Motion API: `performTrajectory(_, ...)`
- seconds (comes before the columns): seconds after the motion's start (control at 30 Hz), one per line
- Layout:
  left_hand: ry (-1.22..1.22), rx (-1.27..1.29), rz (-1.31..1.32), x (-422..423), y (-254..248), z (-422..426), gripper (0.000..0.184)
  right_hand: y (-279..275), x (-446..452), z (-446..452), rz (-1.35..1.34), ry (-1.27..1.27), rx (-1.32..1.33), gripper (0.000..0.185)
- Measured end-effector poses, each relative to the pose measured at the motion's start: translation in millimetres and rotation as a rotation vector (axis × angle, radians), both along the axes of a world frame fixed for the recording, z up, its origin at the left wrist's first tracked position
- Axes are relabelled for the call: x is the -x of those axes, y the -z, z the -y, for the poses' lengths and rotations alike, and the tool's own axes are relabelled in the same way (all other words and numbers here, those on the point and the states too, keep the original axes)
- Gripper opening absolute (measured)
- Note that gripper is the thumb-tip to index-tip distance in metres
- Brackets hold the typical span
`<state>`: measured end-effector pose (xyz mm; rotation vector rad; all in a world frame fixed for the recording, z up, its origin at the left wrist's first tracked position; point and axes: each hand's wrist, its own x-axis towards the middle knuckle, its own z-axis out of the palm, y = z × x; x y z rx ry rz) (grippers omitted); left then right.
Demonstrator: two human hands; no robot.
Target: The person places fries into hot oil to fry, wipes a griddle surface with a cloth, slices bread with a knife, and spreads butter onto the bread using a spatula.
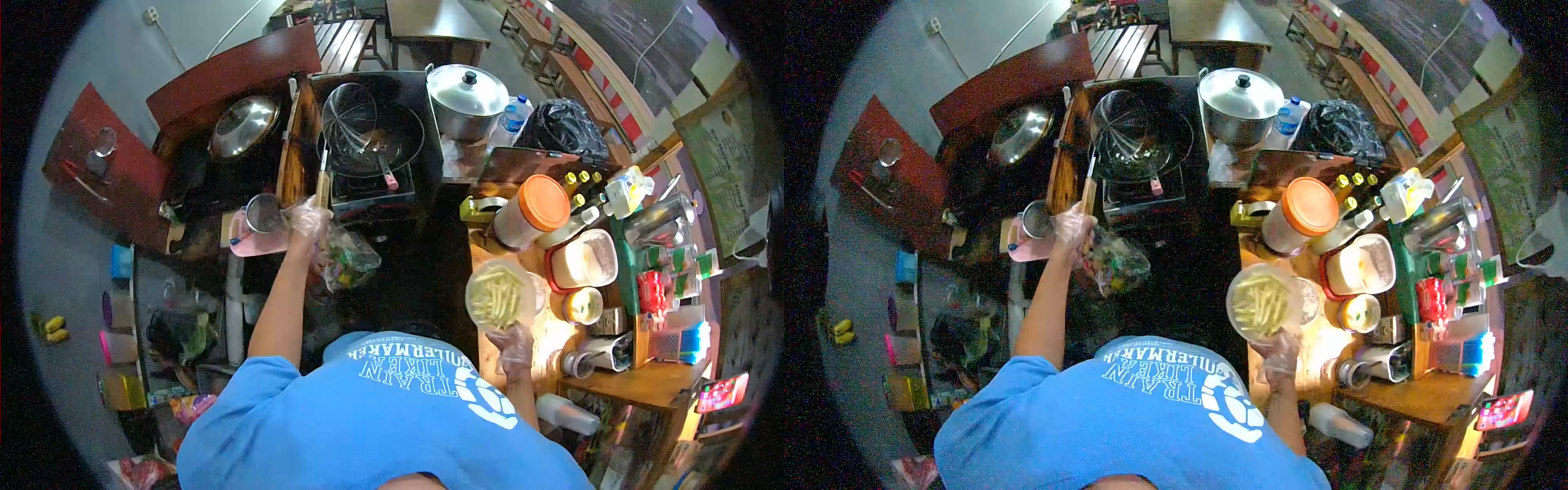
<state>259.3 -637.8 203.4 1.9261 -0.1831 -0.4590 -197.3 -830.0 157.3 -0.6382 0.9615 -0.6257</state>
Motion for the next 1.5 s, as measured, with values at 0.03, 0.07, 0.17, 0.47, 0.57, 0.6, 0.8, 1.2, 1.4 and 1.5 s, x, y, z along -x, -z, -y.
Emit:
performTrajectory(0.03, 0.006, 0.001, -0.004, -9, 7, -8, 0.037, -12, -13, -8, 0.016, -0.040, -0.021, 0.033)
performTrajectory(0.07, -0.004, 0.023, 0.028, -19, 18, -17, 0.039, 7, -22, -7, 0.021, -0.144, 0.072, 0.046)
performTrajectory(0.17, 0.017, -0.050, 0.186, -32, -1, -42, 0.041, -9, -83, -16, 0.221, -0.247, 0.214, 0.043)
performTrajectory(0.47, 0.260, 0.087, 0.163, -115, 11, -108, 0.048, -49, -363, 44, 0.047, -0.305, 0.303, 0.043)
performTrajectory(0.57, 0.268, 0.014, 0.249, -130, 1, -118, 0.044, -36, -437, 69, -0.223, -0.377, 0.494, 0.041)
performTrajectory(0.6, 0.234, 0.083, 0.117, -138, 3, -120, 0.042, -38, -461, 64, -0.181, -0.284, 0.454, 0.041)
performTrajectory(0.8, 0.197, -0.013, 0.081, -155, -13, -121, 0.045, -44, -559, 49, -0.896, -0.366, 1.029, 0.067)
performTrajectory(1.2, 0.282, -0.040, 0.164, -182, -18, -121, 0.046, -34, -549, 44, -0.855, -0.698, 1.961, 0.074)
performTrajectory(1.4, 0.275, -0.340, 0.212, -182, 4, -94, 0.036, -68, -503, 28, -0.675, -0.342, 1.602, 0.070)
performTrajectory(1.5, 0.336, -0.452, 0.203, -161, 5, -76, 0.034, -75, -473, 33, -0.517, -0.171, 1.518, 0.074)
